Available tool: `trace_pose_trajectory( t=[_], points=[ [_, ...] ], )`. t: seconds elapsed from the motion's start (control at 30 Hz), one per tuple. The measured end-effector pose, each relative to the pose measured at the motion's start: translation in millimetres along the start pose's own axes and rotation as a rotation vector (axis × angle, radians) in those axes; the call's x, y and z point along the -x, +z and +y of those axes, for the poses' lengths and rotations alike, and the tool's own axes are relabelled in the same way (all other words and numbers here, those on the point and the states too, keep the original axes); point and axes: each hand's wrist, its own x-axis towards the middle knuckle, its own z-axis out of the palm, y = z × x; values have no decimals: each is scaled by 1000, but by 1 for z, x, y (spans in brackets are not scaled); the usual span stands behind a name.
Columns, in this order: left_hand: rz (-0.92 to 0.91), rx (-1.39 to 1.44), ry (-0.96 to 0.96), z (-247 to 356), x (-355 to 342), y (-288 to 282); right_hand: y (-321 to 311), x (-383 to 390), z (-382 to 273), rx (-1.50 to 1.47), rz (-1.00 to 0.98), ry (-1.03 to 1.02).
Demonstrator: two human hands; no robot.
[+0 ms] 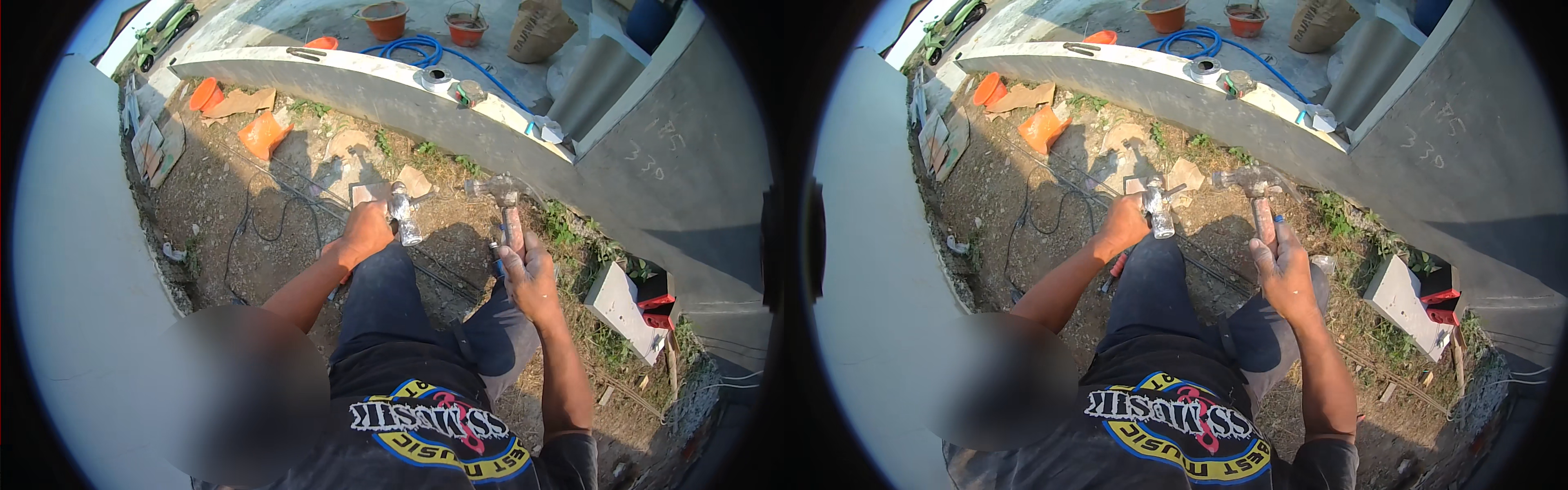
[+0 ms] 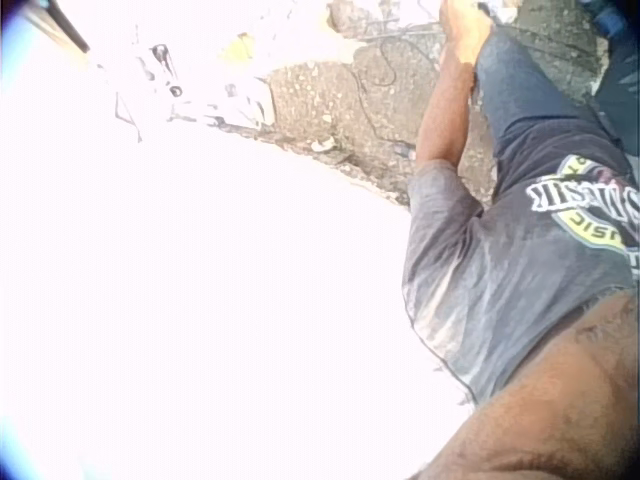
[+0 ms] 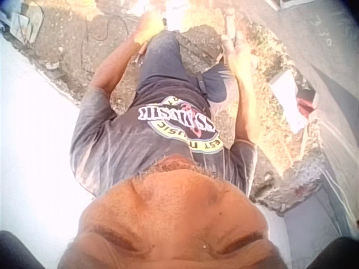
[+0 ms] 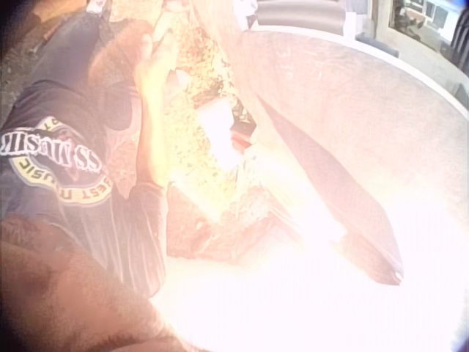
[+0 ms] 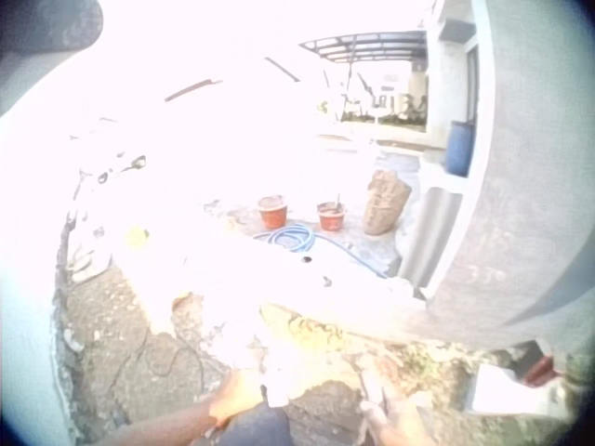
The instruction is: Clean and repair a water valve using a hammer and pliers in an outdoor renovation area.
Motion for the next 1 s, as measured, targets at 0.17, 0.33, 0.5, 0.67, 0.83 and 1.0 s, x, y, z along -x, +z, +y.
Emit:
trace_pose_trajectory(
  t=[0.17,0.33,0.5,0.67,0.83,1.0],
  points=[
    [-99,44,-151,30,12,-36,-30,-6,-42,-403,233,152],
    [-275,108,-223,44,10,-49,-15,12,-27,-447,221,270],
    [3,512,107,8,21,-12,8,25,-27,-409,106,315],
    [-277,688,-63,35,26,-37,14,32,-27,-376,136,175],
    [-439,1018,-101,39,27,-19,22,35,-14,-182,93,156],
    [-484,1179,30,23,50,15,26,38,-22,-11,83,121]
  ],
)
